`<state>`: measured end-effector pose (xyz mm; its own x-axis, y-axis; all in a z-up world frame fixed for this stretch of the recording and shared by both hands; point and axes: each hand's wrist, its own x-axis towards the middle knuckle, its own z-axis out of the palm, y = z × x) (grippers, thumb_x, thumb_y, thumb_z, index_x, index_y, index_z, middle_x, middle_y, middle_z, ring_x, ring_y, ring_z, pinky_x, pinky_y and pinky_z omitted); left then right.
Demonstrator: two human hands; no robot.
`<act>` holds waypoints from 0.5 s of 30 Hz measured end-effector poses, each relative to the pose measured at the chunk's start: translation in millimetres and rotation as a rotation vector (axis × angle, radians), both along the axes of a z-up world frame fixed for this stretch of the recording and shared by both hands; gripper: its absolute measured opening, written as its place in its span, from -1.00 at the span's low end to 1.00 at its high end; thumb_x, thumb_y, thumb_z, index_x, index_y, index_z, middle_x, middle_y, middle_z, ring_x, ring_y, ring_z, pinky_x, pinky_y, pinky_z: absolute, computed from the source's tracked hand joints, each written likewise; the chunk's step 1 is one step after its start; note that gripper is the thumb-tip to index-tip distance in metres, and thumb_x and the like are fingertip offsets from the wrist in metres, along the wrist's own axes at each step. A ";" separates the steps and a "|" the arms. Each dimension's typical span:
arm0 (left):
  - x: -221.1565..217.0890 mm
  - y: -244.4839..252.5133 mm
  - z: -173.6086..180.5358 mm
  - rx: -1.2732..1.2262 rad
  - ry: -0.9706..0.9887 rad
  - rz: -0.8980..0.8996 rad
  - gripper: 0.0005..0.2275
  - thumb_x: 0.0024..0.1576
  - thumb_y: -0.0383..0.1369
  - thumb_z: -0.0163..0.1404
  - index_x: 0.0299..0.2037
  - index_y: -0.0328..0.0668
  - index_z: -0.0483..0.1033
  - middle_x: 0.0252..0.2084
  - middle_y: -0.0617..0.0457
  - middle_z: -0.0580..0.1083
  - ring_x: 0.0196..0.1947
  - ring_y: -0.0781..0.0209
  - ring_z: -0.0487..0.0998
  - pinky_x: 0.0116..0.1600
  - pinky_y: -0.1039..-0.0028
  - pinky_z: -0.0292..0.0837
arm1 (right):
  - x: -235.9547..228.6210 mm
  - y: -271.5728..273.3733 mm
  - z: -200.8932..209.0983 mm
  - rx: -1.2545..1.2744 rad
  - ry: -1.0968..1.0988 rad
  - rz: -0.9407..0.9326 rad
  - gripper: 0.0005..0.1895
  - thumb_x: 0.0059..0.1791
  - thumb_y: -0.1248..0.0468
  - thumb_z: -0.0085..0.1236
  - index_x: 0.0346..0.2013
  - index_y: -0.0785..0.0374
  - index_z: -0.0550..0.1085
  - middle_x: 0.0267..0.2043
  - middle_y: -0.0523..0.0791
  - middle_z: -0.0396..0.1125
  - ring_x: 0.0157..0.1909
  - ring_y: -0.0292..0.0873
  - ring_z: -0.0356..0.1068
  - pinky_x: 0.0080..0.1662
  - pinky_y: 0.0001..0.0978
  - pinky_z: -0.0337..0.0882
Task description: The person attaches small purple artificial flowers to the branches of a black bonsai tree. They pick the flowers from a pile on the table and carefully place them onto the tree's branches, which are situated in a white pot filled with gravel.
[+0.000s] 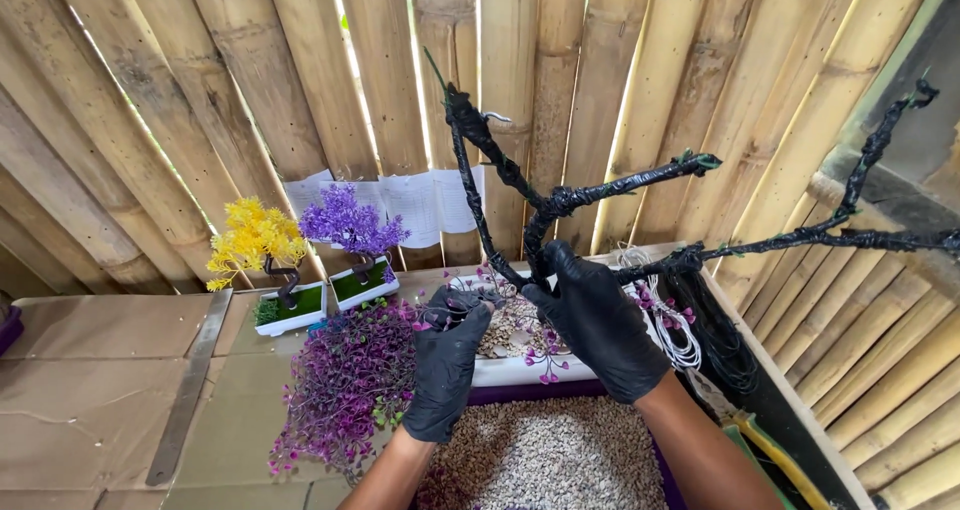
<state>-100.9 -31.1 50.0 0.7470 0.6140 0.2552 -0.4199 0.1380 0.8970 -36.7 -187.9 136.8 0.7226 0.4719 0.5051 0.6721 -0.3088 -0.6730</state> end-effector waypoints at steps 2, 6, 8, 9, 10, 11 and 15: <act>-4.5 -2.1 4.2 0.011 -0.067 -0.013 -0.82 0.05 -0.39 0.24 -0.16 -0.15 0.64 -0.18 0.03 0.65 -0.12 0.14 0.68 0.18 0.22 0.62 | -8.1 6.4 11.2 0.246 0.390 0.040 -0.87 0.07 0.30 0.10 -0.09 0.23 0.44 -0.24 -0.11 0.36 -0.21 -0.28 0.29 -0.19 -0.40 0.34; -24.2 -26.7 62.1 -0.067 0.201 0.123 -0.82 -0.09 -0.35 0.41 -0.44 -0.11 0.62 -0.45 0.04 0.57 -0.36 0.22 0.50 -0.09 0.32 0.41 | -13.3 3.3 8.5 -0.339 -0.240 -0.178 -0.68 0.01 0.16 0.29 -0.04 0.20 0.42 -0.31 0.01 0.54 -0.22 -0.01 0.58 -0.25 -0.35 0.57; -14.4 -20.2 47.5 -0.036 0.222 0.138 -0.81 -0.10 -0.36 0.42 -0.42 -0.08 0.63 -0.42 0.07 0.58 -0.33 0.28 0.50 -0.07 0.38 0.42 | -8.4 3.2 0.4 -0.103 0.006 -0.080 -0.74 0.00 0.24 0.26 -0.08 0.21 0.43 -0.33 -0.03 0.53 -0.21 -0.11 0.59 -0.14 -0.37 0.56; -9.9 -17.0 41.5 -0.002 0.226 0.153 -0.80 -0.11 -0.37 0.42 -0.40 -0.05 0.63 -0.39 0.11 0.59 -0.30 0.33 0.50 -0.05 0.44 0.43 | -6.4 3.2 -2.1 0.139 0.236 0.014 -0.79 -0.02 0.32 0.23 -0.12 0.22 0.44 -0.36 -0.06 0.51 -0.20 -0.20 0.60 -0.02 -0.39 0.54; -7.5 -15.9 38.0 -0.003 0.225 0.152 -0.80 -0.11 -0.37 0.42 -0.40 -0.05 0.63 -0.39 0.11 0.59 -0.30 0.33 0.50 -0.05 0.44 0.43 | -6.3 2.1 -2.7 0.138 0.235 0.013 -0.79 -0.02 0.32 0.23 -0.12 0.22 0.44 -0.36 -0.06 0.51 -0.20 -0.20 0.60 -0.02 -0.39 0.54; -5.6 -15.0 34.9 0.015 0.216 0.156 -0.80 -0.12 -0.36 0.43 -0.41 -0.06 0.64 -0.40 0.10 0.60 -0.31 0.31 0.52 -0.04 0.46 0.43 | -6.9 0.8 -3.0 0.098 0.158 -0.012 -0.76 -0.03 0.32 0.27 -0.11 0.26 0.44 -0.34 0.00 0.51 -0.19 -0.12 0.59 -0.05 -0.33 0.55; -2.3 -17.1 30.0 0.023 0.202 0.187 -0.81 -0.11 -0.30 0.43 -0.42 -0.02 0.65 -0.42 0.10 0.60 -0.32 0.31 0.54 -0.05 0.45 0.42 | 1.7 4.4 -14.9 -0.113 -0.065 -0.095 -0.70 -0.03 0.21 0.32 -0.11 0.18 0.42 -0.26 0.00 0.54 -0.15 0.00 0.57 -0.21 -0.26 0.57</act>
